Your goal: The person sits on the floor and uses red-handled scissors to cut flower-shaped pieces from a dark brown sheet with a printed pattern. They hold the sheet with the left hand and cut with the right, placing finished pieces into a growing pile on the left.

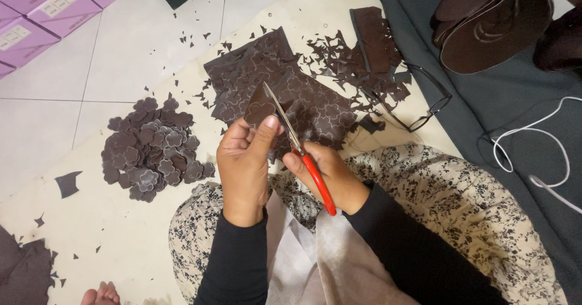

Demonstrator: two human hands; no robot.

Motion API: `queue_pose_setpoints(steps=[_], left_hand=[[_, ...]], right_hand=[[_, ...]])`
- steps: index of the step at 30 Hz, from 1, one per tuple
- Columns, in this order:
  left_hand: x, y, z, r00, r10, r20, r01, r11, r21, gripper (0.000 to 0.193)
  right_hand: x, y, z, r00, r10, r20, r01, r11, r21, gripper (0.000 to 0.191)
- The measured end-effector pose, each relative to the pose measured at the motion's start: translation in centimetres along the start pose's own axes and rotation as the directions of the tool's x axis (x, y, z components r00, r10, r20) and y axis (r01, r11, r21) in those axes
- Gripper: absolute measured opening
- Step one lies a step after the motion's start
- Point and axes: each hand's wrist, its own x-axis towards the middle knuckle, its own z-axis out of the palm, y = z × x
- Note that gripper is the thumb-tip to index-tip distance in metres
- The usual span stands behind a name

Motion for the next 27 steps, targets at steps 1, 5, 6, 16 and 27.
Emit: queue_pose_setpoints(steps=[1, 5, 6, 16, 27], left_hand=[[-0.04, 0.02, 0.00, 1.000, 0.002, -0.003, -0.002, 1.000, 0.011, 0.013], [-0.04, 0.06, 0.22, 0.999, 0.010, -0.035, -0.008, 0.999, 0.035, 0.016], [-0.02, 0.07, 0.28, 0.999, 0.012, -0.050, -0.010, 0.999, 0.037, 0.016], [0.00, 0.15, 0.19, 0.997, 0.022, -0.079, -0.014, 0.995, 0.100, 0.014], [0.11, -0.08, -0.10, 0.995, 0.021, -0.098, -0.013, 0.996, 0.086, 0.016]], right_hand=[[-0.01, -0.01, 0.03, 1.000, -0.016, -0.002, 0.016, 1.000, -0.009, 0.044], [0.00, 0.10, 0.06, 0.999, -0.032, -0.006, 0.032, 0.999, -0.040, 0.048], [0.01, 0.13, 0.08, 1.000, -0.023, -0.004, 0.023, 0.999, -0.046, 0.048], [0.01, -0.23, -0.05, 0.999, -0.024, 0.022, 0.024, 1.000, -0.001, 0.049], [0.08, -0.41, -0.01, 0.999, -0.026, 0.048, 0.024, 0.999, 0.045, 0.047]])
